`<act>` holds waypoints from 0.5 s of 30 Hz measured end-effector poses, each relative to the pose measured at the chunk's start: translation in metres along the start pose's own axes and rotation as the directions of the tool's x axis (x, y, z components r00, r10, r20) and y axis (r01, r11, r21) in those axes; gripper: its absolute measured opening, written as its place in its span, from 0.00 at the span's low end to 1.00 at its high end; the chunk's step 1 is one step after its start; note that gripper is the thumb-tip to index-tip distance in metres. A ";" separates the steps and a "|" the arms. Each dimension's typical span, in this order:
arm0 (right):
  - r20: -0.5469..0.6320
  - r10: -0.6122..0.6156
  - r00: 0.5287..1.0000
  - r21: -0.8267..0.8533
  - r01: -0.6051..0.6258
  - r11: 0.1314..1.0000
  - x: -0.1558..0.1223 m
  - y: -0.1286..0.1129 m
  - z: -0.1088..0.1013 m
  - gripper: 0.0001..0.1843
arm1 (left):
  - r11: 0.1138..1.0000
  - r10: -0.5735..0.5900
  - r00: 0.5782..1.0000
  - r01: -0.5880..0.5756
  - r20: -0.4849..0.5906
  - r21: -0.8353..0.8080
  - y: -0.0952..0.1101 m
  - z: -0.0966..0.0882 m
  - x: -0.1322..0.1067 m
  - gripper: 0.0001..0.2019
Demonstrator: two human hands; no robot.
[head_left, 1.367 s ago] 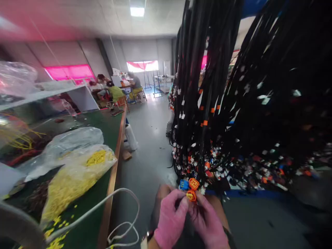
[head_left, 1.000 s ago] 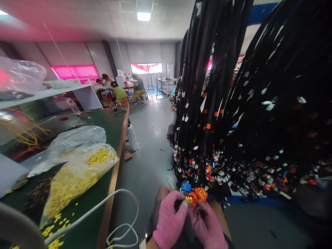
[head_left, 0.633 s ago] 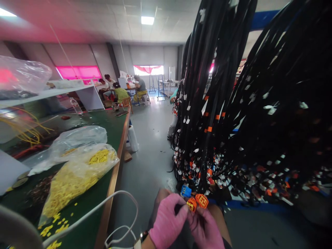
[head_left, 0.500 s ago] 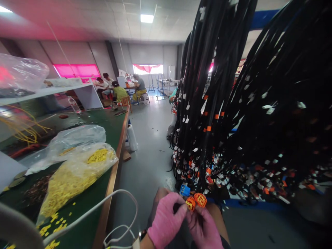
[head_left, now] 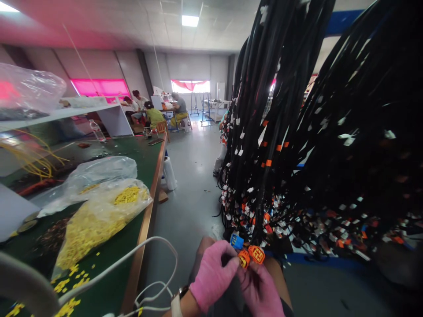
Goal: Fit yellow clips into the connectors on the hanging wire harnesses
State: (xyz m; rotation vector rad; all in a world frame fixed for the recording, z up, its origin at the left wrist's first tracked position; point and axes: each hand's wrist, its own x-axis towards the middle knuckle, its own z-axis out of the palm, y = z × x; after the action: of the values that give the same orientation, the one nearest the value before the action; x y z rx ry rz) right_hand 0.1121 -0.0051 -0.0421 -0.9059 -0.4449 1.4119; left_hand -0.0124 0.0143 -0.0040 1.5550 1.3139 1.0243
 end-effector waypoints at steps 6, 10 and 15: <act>0.009 0.001 1.000 0.000 -0.001 1.000 -0.005 -0.003 0.007 0.07 | 0.993 -0.034 0.998 0.039 0.045 -0.113 0.000 0.001 -0.001 0.04; 0.011 -0.042 0.999 -0.066 0.043 0.997 -0.010 -0.009 0.010 0.09 | 0.991 0.000 0.997 0.011 0.082 -0.137 -0.001 0.001 -0.002 0.14; 0.101 -0.180 0.978 -0.305 0.202 0.931 -0.011 -0.008 0.000 0.18 | 0.992 0.016 0.965 0.018 0.260 -0.128 0.000 -0.004 -0.003 0.21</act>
State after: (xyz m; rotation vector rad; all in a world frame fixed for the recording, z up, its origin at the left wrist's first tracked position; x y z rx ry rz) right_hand 0.1155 -0.0153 -0.0331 -1.0381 -0.8090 1.2155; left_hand -0.0162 0.0116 -0.0028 1.5310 1.0463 0.8524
